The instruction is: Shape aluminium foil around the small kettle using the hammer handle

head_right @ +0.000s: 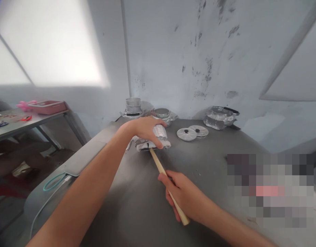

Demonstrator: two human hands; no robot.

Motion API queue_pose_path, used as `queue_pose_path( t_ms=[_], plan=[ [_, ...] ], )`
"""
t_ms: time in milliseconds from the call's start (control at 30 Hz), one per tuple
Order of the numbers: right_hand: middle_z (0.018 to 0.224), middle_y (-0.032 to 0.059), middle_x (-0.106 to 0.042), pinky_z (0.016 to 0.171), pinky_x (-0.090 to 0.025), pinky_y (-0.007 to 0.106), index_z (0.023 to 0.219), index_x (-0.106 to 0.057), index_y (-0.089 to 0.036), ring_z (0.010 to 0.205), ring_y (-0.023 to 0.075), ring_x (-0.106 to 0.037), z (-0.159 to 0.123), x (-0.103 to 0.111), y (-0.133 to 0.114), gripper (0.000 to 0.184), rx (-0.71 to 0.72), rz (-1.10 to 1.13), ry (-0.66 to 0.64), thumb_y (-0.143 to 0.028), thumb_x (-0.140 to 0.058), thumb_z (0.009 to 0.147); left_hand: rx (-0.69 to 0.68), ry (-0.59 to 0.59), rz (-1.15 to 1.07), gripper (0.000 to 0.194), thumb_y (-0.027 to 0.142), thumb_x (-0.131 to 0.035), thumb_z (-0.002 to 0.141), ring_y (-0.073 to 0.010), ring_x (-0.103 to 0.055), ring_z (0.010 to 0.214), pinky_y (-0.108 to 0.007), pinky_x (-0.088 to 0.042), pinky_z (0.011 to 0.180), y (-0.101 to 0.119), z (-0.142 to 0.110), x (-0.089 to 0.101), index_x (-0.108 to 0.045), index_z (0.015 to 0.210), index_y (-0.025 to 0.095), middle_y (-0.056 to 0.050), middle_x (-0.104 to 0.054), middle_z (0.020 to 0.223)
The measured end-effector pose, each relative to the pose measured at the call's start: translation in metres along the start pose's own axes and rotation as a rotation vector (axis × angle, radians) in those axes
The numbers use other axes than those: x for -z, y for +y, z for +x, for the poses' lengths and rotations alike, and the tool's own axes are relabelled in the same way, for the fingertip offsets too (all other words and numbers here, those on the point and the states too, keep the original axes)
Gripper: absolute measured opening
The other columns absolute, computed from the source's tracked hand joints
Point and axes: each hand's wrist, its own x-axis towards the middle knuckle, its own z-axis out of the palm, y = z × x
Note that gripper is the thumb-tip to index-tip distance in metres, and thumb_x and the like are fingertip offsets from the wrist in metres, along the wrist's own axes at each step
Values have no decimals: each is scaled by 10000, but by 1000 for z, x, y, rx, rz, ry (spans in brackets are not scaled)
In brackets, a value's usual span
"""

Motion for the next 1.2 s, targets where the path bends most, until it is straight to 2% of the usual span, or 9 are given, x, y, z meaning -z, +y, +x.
queue_pose_path(
  t_ms=[100,233,433,600,700,867,1033,1200],
  plan=[
    [537,-77,-483,287,-380,174,958,-511,-201,314,70,-461,0,0,-2,414,21,47,-12,-585,-372,890,0,2,5,1012,690,-720,502,-351,-483,1141,-423,-416,911,0,0,0,-374,1386,340,-58,-438,1369],
    [537,-82,-472,292,-383,174,989,-512,-210,315,69,-460,1,0,0,438,85,48,33,-604,-348,891,-7,9,0,1017,703,-714,500,-351,-480,1145,-418,-413,914,-1,1,-1,-376,1387,338,-60,-438,1367],
    [522,-74,-482,274,-369,169,919,-516,-194,302,67,-451,3,1,1,438,31,-18,24,-609,-386,874,1,7,7,1022,699,-717,497,-354,-477,1149,-427,-417,908,0,0,-1,-367,1389,346,-52,-425,1386],
    [540,-82,-477,283,-383,176,993,-505,-214,312,73,-463,3,2,0,421,70,60,28,-595,-359,891,2,1,1,1007,703,-709,506,-348,-483,1144,-411,-435,882,1,-1,0,-366,1386,354,-46,-443,1370],
    [529,-84,-466,280,-381,176,954,-505,-214,306,72,-456,2,2,2,439,82,24,53,-622,-363,877,3,3,-2,1007,716,-701,506,-347,-482,1149,-410,-434,888,1,-1,1,-362,1385,360,-43,-428,1385],
    [537,-70,-482,278,-379,179,912,-518,-195,307,71,-456,1,2,2,440,9,-15,21,-612,-382,873,4,-12,8,989,693,-701,530,-345,-467,1169,-417,-433,900,2,-2,2,-352,1392,356,-39,-418,1397],
    [532,-78,-465,292,-379,173,971,-518,-202,313,69,-455,0,1,-1,452,66,29,36,-619,-372,874,15,3,-1,1012,706,-703,510,-349,-465,1173,-424,-418,926,2,-3,0,-353,1392,354,-38,-406,1408],
    [530,-73,-464,273,-355,164,867,-496,-198,302,61,-436,-4,0,-2,469,31,-57,30,-649,-368,858,-4,-10,-22,996,688,-704,524,-364,-447,1185,-425,-433,896,1,-2,2,-355,1396,358,-41,-390,1419]
  ],
)
